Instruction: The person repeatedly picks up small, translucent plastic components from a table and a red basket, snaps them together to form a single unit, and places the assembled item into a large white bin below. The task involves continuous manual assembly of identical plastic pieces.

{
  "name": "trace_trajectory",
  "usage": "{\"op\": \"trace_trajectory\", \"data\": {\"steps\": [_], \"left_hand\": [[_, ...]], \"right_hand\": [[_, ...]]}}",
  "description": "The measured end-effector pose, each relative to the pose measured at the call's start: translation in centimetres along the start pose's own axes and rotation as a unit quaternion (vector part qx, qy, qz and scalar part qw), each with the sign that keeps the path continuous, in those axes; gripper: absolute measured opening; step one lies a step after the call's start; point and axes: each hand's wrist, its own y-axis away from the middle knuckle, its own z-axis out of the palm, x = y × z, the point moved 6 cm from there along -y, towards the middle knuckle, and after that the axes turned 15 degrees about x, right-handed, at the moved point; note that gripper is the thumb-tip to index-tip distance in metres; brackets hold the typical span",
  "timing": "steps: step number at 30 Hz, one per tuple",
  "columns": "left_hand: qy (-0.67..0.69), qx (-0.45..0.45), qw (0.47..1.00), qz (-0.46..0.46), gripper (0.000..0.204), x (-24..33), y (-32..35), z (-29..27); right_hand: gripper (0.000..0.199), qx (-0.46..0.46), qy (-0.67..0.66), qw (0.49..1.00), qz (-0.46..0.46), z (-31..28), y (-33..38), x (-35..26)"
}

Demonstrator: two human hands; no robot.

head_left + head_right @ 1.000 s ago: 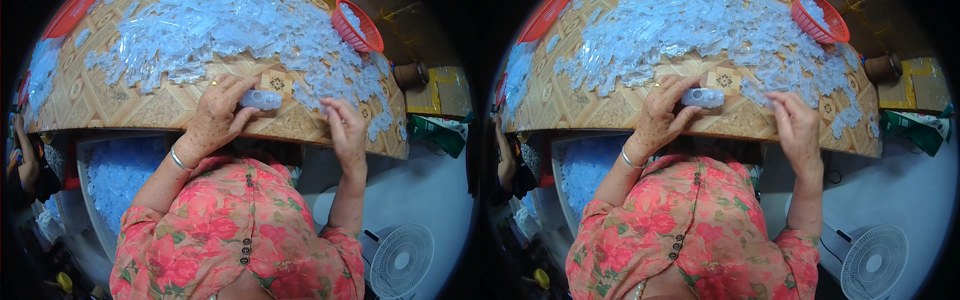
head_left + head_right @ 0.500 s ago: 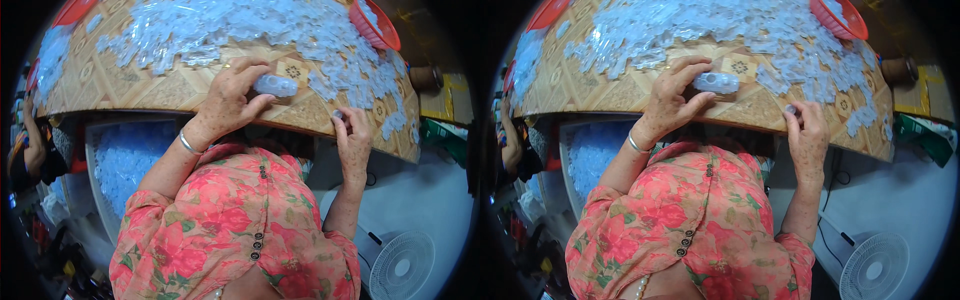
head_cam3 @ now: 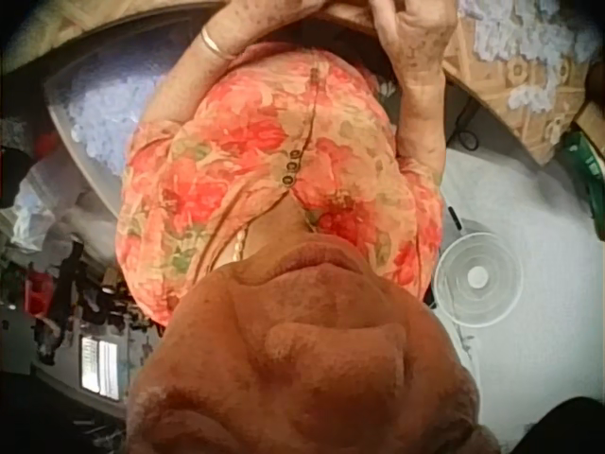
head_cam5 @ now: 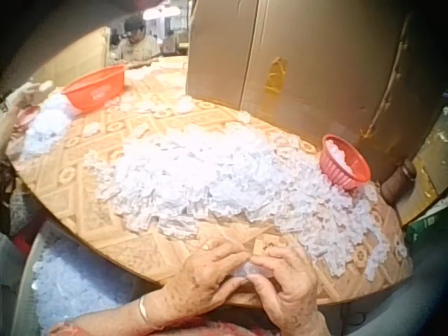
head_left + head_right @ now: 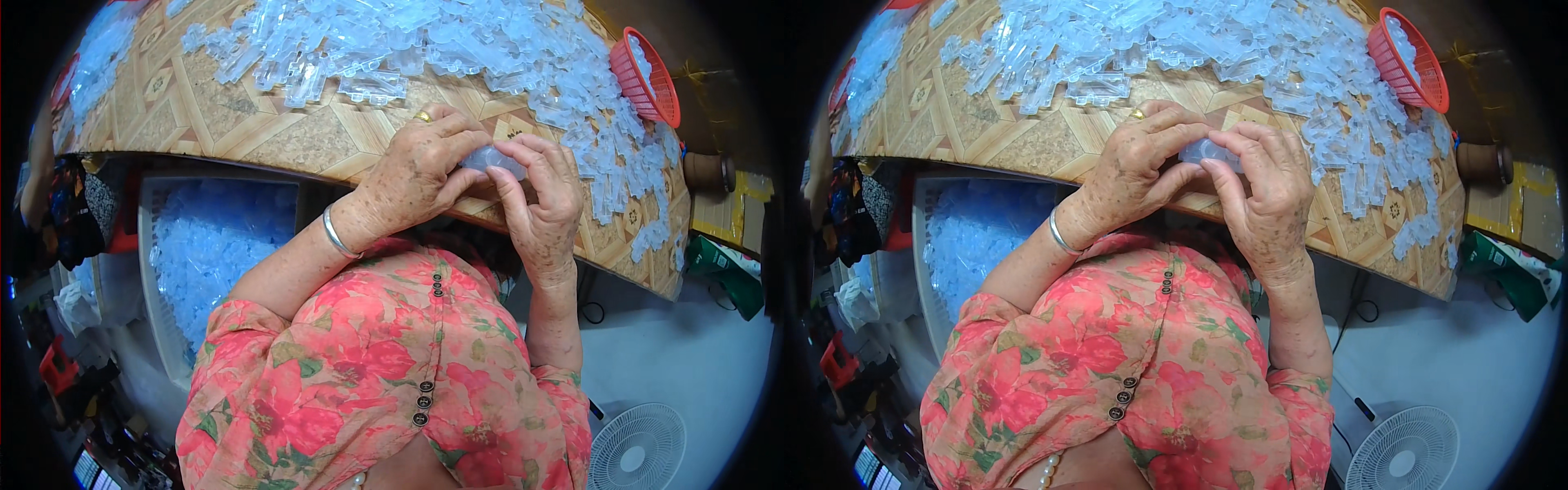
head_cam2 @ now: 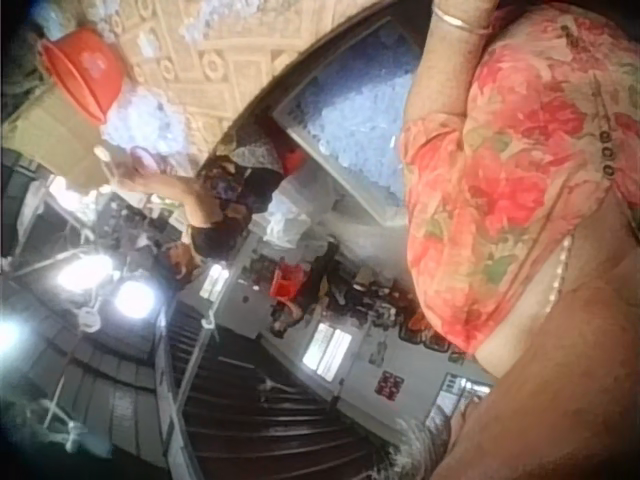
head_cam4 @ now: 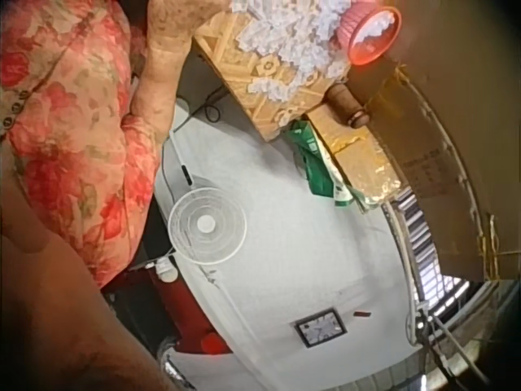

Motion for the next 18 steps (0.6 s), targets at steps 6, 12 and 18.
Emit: {"op": "trace_trajectory", "data": {"steps": [6,12,18], "left_hand": [[0.015,0.012,1.0,-0.012,0.037,-0.3,0.0,0.1],[0.009,0.02,1.0,-0.008,0.044,0.0,-0.2,-0.4],[-0.044,-0.005,0.996,-0.081,0.044,1.4,0.1,-2.0]], "right_hand": [[0.022,-0.034,-0.071,0.992,0.095,0.9,-0.2,1.4],[0.031,-0.033,-0.031,0.999,0.013,0.3,-1.1,0.5],[0.032,-0.141,0.045,0.972,0.182,-0.9,-1.3,2.3]]}}
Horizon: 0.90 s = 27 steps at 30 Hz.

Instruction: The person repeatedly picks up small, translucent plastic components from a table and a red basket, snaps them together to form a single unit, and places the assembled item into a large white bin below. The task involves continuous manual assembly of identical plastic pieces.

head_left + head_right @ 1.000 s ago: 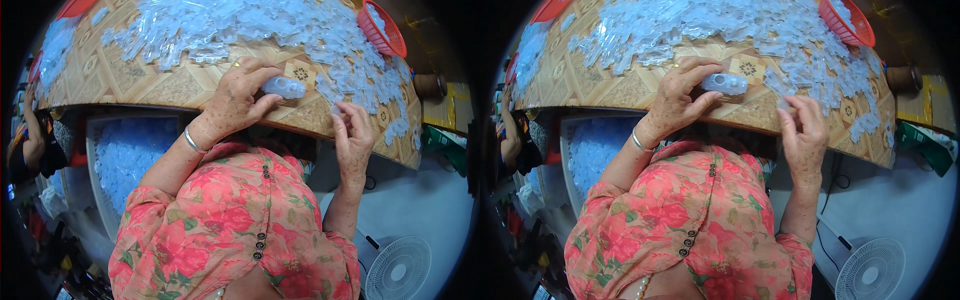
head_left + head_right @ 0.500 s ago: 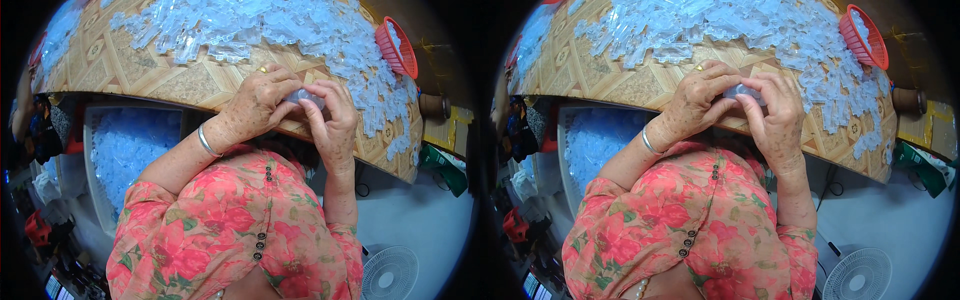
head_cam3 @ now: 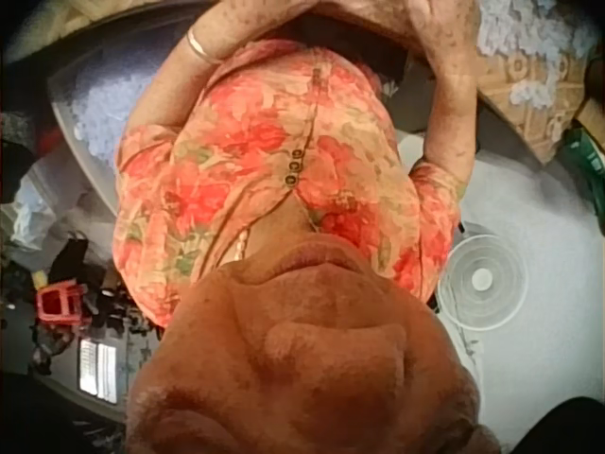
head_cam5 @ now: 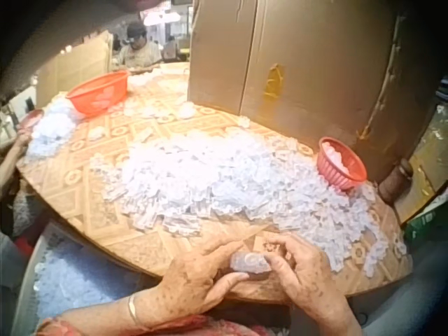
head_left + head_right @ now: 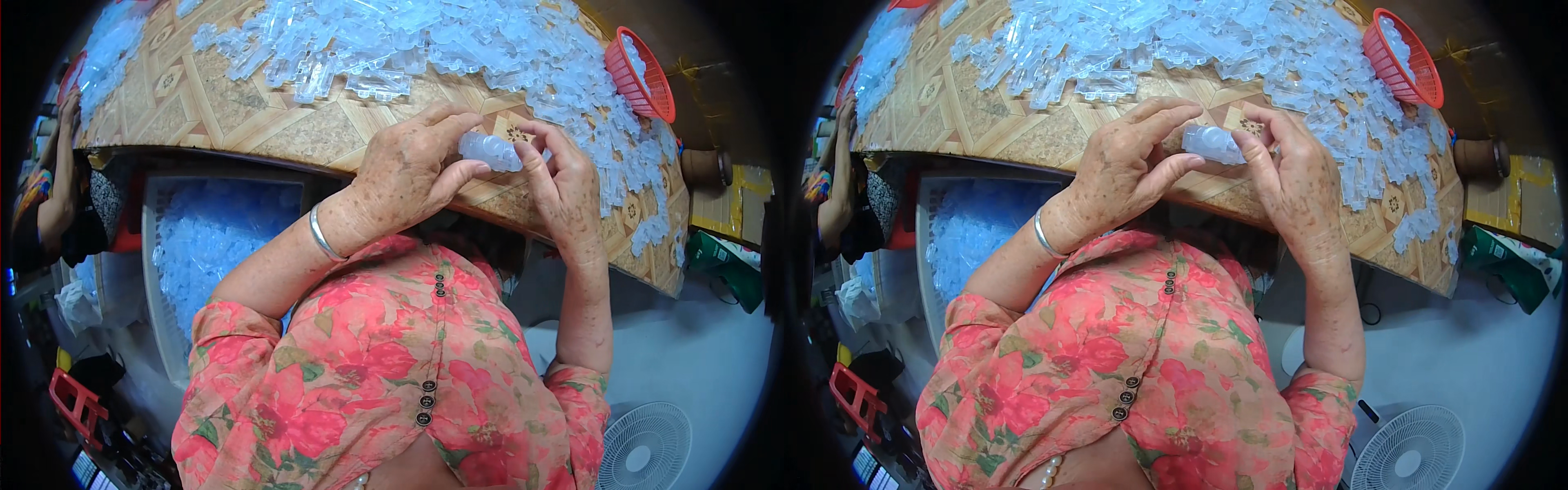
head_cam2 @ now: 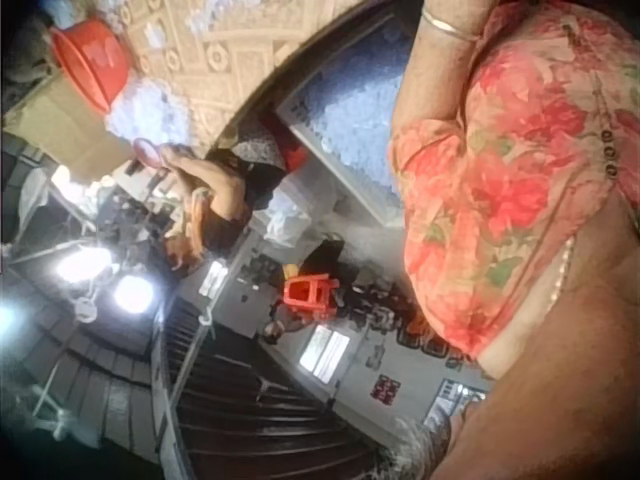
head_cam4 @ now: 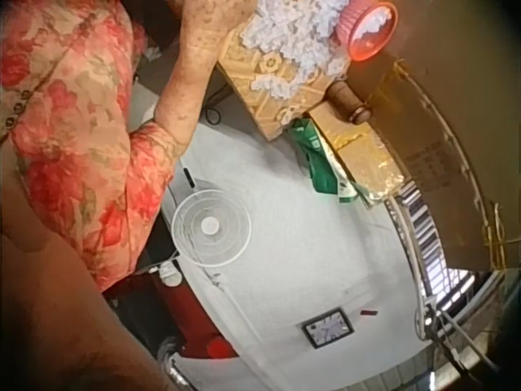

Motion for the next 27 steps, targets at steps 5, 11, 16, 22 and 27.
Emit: {"op": "trace_trajectory", "data": {"steps": [5,11,16,22,27], "left_hand": [[0.069,-0.094,0.986,-0.116,0.039,-1.0,-0.2,1.5],[0.2,-0.186,0.896,-0.351,0.035,-2.4,-0.1,3.3],[0.202,-0.194,0.895,-0.348,0.03,-3.0,-0.5,3.7],[0.187,-0.184,0.897,-0.356,0.027,-3.0,-0.5,3.8],[0.2,-0.188,0.87,-0.41,0.026,-3.0,-0.5,3.8]], "right_hand": [[0.037,-0.124,-0.04,0.989,0.076,1.3,-0.7,1.3],[0.04,-0.287,-0.16,0.908,0.258,3.0,-0.6,2.2],[0.045,-0.328,-0.238,0.854,0.326,3.7,-0.3,2.7],[0.042,-0.328,-0.273,0.837,0.343,4.0,-0.4,2.3],[0.039,-0.342,-0.251,0.839,0.342,4.3,-0.7,2.4]]}}
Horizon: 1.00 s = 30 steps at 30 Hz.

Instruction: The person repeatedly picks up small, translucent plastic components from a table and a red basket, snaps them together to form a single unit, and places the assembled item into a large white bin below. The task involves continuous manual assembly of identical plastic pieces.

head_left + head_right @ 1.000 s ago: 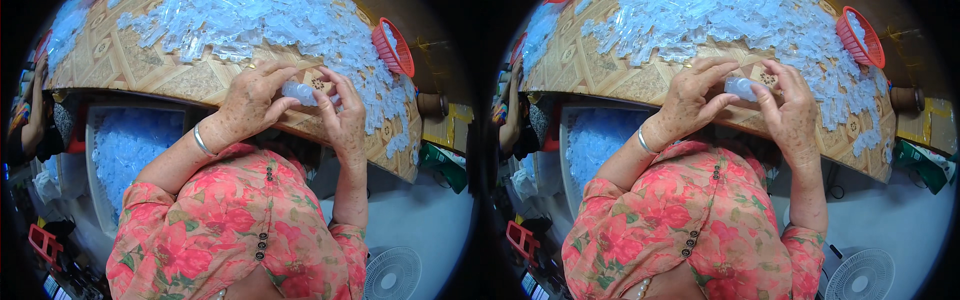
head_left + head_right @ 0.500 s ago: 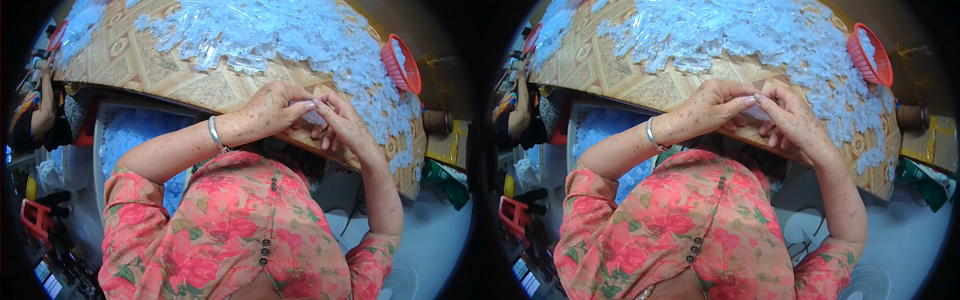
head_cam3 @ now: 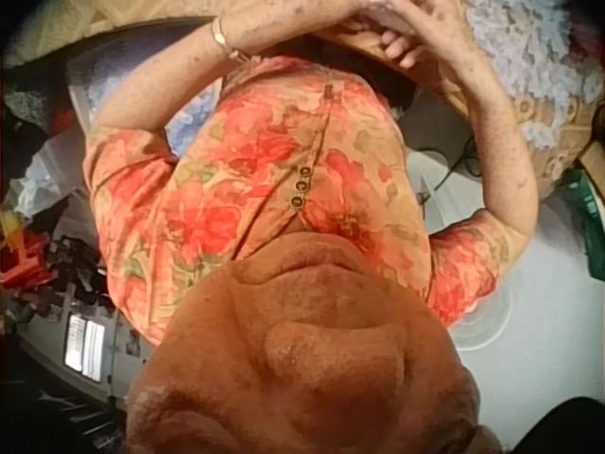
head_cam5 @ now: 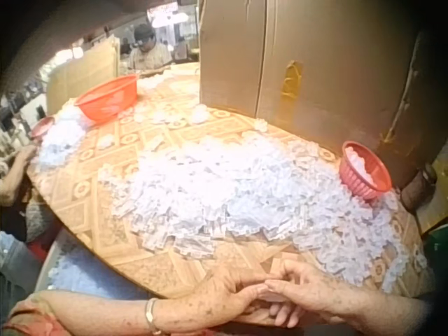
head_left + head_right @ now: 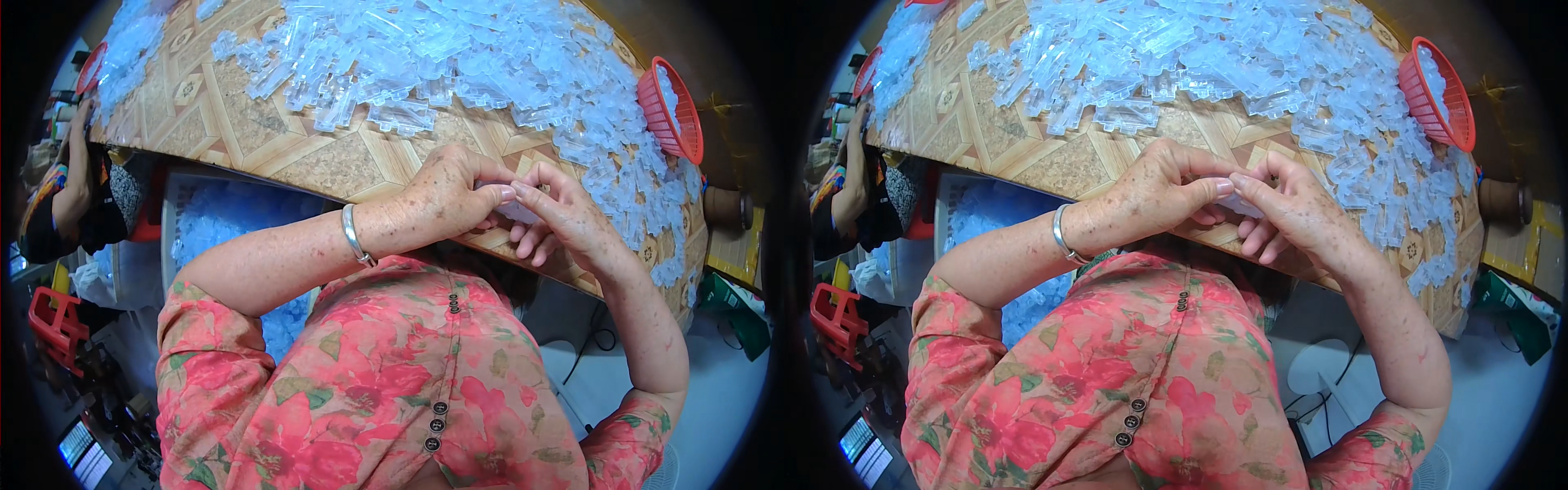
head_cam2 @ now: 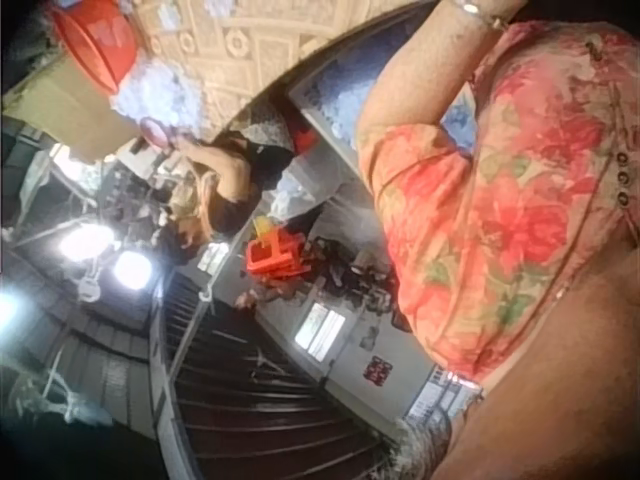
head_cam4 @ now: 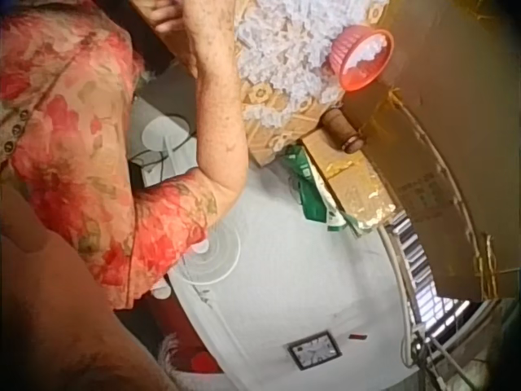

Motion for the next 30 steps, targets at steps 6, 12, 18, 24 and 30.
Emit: {"op": "trace_trajectory", "data": {"steps": [6,12,18,24,30], "left_hand": [[0.019,0.001,1.0,0.021,0.026,0.0,0.0,0.0],[-0.047,0.029,0.994,0.098,0.023,0.9,5.0,-3.3],[-0.39,-0.083,0.917,0.016,0.031,0.7,14.2,-13.6],[-0.436,0.175,0.855,0.219,0.034,1.7,12.9,-14.1],[-0.414,0.248,0.821,0.305,0.043,2.2,6.0,-9.7]], "right_hand": [[0.041,0.055,0.006,0.997,-0.048,0.1,0.2,0.7],[0.053,0.125,-0.06,0.983,-0.121,-0.1,1.0,2.2],[0.051,0.123,-0.067,0.976,-0.164,0.2,0.8,2.7],[0.043,0.113,-0.066,0.976,-0.174,0.3,0.5,3.0],[0.029,0.149,-0.08,0.967,-0.192,0.2,0.9,3.6]]}}
